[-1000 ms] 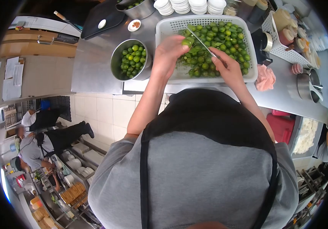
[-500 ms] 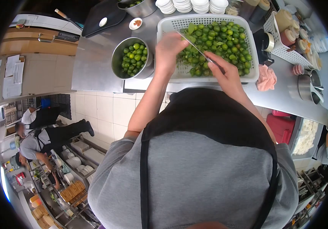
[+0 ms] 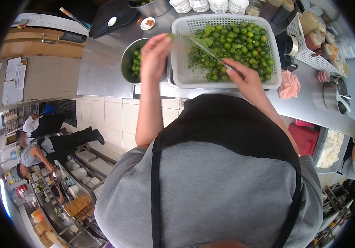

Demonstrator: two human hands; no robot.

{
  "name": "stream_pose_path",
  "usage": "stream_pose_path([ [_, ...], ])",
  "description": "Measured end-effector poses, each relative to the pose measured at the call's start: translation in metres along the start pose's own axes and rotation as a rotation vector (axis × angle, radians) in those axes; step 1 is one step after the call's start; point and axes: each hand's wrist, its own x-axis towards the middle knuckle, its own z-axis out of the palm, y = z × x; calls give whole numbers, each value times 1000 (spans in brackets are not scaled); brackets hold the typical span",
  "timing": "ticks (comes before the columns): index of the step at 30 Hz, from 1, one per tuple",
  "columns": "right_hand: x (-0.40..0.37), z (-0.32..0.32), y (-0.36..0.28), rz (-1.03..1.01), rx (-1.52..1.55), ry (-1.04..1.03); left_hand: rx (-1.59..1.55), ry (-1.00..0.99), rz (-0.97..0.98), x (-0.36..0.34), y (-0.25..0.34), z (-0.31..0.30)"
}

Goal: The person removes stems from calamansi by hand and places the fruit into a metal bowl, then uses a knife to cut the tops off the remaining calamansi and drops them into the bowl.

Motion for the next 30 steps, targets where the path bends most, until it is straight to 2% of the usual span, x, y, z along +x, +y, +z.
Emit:
stream_pose_path([
  [2, -3, -4, 8, -18, 46, 57, 531, 164, 103, 2, 18, -27],
  [3, -4, -9, 11, -17, 46, 56, 949, 249, 159, 2, 27, -34],
  [4, -6, -14, 12, 63, 30, 64, 950, 251, 157, 1, 26, -34],
  [6, -4, -19, 13, 139, 14, 67, 1514, 158, 557, -3, 23, -29],
  [8, -2, -22, 12, 170, 5, 71, 1465, -24, 364, -3, -3, -7],
  [9, -1, -20, 11, 129, 11, 85, 1506, -126, 137, -2, -15, 14],
  [11, 1, -19, 6, 121, 6, 82, 1477, -387, 218, -2, -55, 34],
  [13, 1, -18, 4, 113, 1, 82, 1584, -531, 155, 10, -106, 41],
  [16, -1, -16, 6, 84, 19, 87, 1637, -591, 74, 8, -109, 53],
  [17, -2, -17, 7, 70, 29, 108, 1638, -594, 78, 11, -105, 51],
  [19, -3, -19, 10, 58, 42, 133, 1281, -543, -104, 18, -85, 42],
  [20, -4, -21, 11, 71, 52, 150, 1283, -545, -105, 20, -74, 38],
  [22, -5, -23, 12, 83, 64, 160, 284, -438, -423, 20, -52, 28],
  [24, -4, -25, 13, 139, 61, 130, 181, -402, -376, 17, -41, 22],
  [26, -1, -20, 9, 112, 90, 139, 76, -375, -331, 13, -30, 21],
  [28, 0, -17, 6, 86, 118, 149, -26, -452, -308, 10, -22, 22],
  [29, 0, -16, 5, 84, 119, 142, -28, -452, -307, 10, -23, 22],
  [30, 0, -16, 4, 82, 119, 133, 119, -467, -277, 10, -24, 23],
])
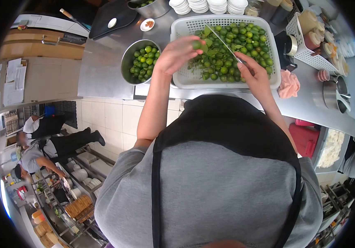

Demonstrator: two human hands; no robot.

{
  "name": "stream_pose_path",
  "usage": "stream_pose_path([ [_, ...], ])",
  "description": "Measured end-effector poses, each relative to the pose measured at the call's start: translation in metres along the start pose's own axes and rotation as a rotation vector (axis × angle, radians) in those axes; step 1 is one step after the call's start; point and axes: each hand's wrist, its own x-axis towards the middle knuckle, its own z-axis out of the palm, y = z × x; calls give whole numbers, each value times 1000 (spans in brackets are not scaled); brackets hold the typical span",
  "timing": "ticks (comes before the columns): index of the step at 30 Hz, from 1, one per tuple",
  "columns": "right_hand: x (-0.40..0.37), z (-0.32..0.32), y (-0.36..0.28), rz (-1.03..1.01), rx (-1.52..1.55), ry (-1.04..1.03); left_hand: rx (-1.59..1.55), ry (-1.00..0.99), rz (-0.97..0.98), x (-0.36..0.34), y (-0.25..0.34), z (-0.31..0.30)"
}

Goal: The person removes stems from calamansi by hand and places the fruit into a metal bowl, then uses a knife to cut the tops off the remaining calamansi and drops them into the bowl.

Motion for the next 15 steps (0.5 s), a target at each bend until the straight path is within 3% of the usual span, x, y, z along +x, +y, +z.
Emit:
stream_pose_path([
  [2, 1, 2, 1, -13, -4, -1, 148, 7, -1, 2, -3, 5],
  [4, 0, 2, 0, -24, -10, -5, 587, 273, -175, 0, -9, 13],
  [6, -1, 0, -2, -4, -32, -12, 470, 266, -85, 1, -19, 8],
  [8, -2, -1, -1, 5, -42, -18, 118, 220, 55, 0, -20, 3],
  [11, -3, 4, -4, 5, -26, -32, -154, 196, 53, -3, -11, 5],
  [15, -4, 9, -7, 13, 6, -72, -233, 171, 105, -6, -7, 12],
])
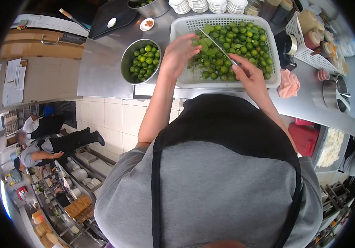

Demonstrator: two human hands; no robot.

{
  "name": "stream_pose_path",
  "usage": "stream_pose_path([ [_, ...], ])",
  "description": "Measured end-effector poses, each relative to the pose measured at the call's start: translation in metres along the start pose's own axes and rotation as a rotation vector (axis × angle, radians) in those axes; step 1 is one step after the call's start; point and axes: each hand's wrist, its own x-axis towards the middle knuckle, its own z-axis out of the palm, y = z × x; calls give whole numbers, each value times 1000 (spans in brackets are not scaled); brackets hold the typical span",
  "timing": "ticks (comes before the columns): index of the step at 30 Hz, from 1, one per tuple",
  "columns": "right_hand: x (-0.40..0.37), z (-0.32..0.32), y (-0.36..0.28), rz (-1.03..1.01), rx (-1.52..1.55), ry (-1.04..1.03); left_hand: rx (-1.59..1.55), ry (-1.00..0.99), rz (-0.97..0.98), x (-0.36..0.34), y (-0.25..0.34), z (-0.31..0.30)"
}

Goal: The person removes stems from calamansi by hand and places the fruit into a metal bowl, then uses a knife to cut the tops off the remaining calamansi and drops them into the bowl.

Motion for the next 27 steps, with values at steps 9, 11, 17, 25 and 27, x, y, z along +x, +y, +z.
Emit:
stream_pose_path([
  [9, -4, 7, -4, -70, 7, -49, 89, 146, 177, -4, -2, 17],
  [11, -4, 8, -4, -96, -7, -57, 113, 164, 232, -5, -2, 17],
  [17, -3, 10, -3, -148, -56, -60, 200, 216, 290, -2, -3, 12],
  [25, 5, 14, -11, -46, -92, -15, 378, 168, 290, -5, -16, 27],
  [27, 10, 17, -4, -189, -84, 28, 278, 128, 225, -7, -13, 30],
])
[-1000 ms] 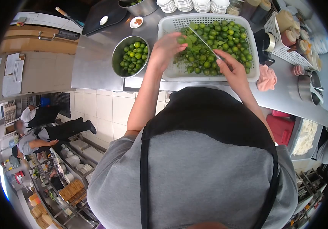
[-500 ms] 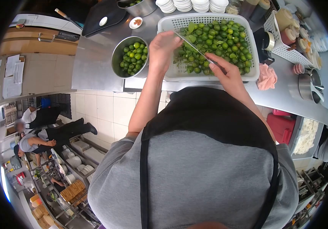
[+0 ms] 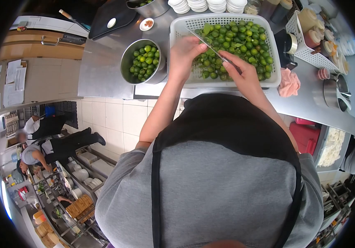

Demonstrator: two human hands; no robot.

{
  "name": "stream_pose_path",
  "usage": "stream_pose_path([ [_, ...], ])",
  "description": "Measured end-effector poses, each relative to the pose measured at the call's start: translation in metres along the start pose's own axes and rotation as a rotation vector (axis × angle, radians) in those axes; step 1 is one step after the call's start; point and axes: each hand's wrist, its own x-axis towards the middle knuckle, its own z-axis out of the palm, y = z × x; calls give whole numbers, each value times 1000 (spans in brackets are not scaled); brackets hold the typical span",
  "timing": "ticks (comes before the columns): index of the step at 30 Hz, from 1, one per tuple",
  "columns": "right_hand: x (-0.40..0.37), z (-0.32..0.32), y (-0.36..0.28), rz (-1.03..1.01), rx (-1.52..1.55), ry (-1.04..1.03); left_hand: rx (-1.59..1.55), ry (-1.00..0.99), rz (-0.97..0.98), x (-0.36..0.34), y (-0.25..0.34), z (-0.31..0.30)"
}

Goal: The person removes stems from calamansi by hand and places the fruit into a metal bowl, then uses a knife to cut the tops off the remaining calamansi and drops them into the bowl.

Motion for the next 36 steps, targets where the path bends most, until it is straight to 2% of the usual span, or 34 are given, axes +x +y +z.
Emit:
stream_pose_path([
  [1, 0, 0, -1, 0, 0, 0, 0, 0, 0, 0, 2, -1],
  [3, 0, 1, -4, -25, -6, -4, -297, -67, -105, 2, 6, -6],
  [6, -1, -2, -2, -10, -39, -39, -463, -12, -188, 12, -9, -33],
  [7, -2, -3, -1, -10, -40, -40, -513, -64, -151, 13, -8, -41],
  [10, -6, -4, 3, 64, -39, -98, -383, 19, -127, 13, 5, -66],
  [12, -8, -4, 12, 74, -44, -41, -248, 143, -68, 8, 25, -82],
  [13, -9, -8, 15, 75, -44, -41, -87, 204, -6, 3, 38, -87],
  [14, -9, -14, 20, 115, -78, -6, 168, 277, 0, 3, 40, -106],
  [16, -9, -23, 25, 157, -111, 24, 966, 395, 19, 4, 48, -127],
  [17, -8, -26, 25, 177, -122, 44, 966, 397, 17, 4, 43, -128],
  [18, -6, -29, 24, 196, -133, 63, 1196, 380, 153, 4, 41, -117],
  [19, -5, -31, 22, 231, -142, 55, 1423, 357, 295, 4, 36, -105],
  [20, -3, -31, 19, 230, -142, 55, 1298, 228, 220, 5, 26, -90],
  [22, -1, -28, 14, 178, -136, 43, 1338, -54, 18, 16, -11, -58],
  [23, 0, -26, 14, 176, -139, 43, 1414, -277, 105, 11, -17, -34],
  [25, 1, -20, 18, 83, -89, 40, 1627, -555, -13, 22, -59, -11],
  [28, -1, -17, 12, 83, -74, 23, 1740, -594, 20, 24, -80, -1],
  [30, -4, -19, 8, 86, -69, 13, 1738, -613, -15, 26, -81, -3],
  [33, -6, -24, 8, 185, -96, 9, 1641, -586, 73, 31, -68, -21],
  [35, -7, -24, 8, 142, -30, 55, 783, -287, -119, 29, -35, -35],
  [36, -7, -24, 7, 142, -27, 55, 786, -287, -120, 27, -24, -37],
])
